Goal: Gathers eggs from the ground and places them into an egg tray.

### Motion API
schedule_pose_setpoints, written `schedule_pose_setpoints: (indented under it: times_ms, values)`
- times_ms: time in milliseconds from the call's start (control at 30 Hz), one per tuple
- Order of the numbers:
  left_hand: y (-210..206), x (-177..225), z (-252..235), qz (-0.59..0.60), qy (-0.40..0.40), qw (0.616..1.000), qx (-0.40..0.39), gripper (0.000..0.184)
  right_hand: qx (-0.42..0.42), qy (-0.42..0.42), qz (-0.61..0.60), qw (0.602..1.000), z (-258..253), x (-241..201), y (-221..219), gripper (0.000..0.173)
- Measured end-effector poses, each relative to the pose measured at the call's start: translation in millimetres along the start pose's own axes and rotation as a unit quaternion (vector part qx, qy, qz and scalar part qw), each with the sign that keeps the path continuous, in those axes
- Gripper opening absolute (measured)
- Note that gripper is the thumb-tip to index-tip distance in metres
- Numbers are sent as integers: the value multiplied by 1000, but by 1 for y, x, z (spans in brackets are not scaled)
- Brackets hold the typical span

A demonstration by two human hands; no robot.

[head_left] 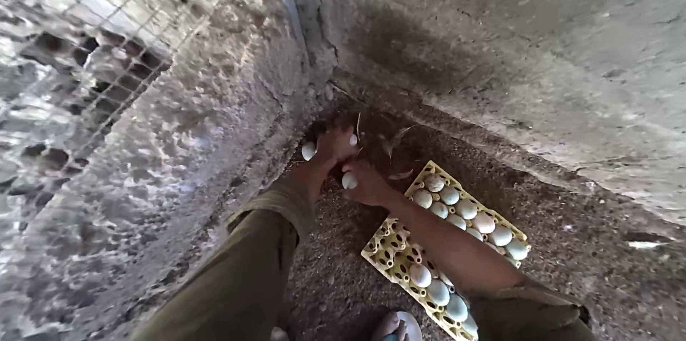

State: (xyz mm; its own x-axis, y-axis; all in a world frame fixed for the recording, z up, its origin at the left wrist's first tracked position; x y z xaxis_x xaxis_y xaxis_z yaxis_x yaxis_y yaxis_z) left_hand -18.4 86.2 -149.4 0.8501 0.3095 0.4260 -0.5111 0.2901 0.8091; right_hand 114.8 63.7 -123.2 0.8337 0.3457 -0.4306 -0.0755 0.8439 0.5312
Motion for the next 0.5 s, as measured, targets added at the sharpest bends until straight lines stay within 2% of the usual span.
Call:
schedule_pose_setpoints:
  times_ms: [33, 100, 167, 233, 300, 367, 500]
  values:
    - [4, 0, 3, 24, -23, 999, 9, 67, -3, -25, -58, 998, 3, 8, 6, 66]
    - [21, -5, 7, 117, -52, 989, 75, 61, 3, -75, -194, 978, 5, 24, 20, 51]
    - [42, -13, 14, 247, -46, 960, 127, 62, 3, -105, -323, 941, -3, 43, 26, 39]
    - [63, -22, 20, 324, -36, 932, 156, 63, -4, -118, -387, 915, -17, 51, 30, 30]
    - [80, -28, 23, 360, -49, 916, 172, 55, 11, -124, -359, 925, -27, 38, 35, 31]
    - [92, -27, 28, 382, -68, 905, 172, 47, 32, -114, -244, 962, -31, 6, 38, 38]
    - [98, -11, 39, 327, -101, 937, 71, 41, 94, -47, -47, 993, -60, -46, 34, 58]
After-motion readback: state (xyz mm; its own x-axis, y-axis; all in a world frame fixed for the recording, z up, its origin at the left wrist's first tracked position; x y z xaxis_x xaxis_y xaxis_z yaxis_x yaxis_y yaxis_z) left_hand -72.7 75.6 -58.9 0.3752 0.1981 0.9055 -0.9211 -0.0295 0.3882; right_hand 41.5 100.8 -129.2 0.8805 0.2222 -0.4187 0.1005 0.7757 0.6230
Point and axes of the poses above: each hand's wrist, its own z-axis away from the middle knuckle, its own y-axis out of the back of the hand, x = y × z, the point moved 7 cm from there along -z, towards the middle knuckle, and after that the axes turned 15 degrees about -y, right-handed, at the moved point
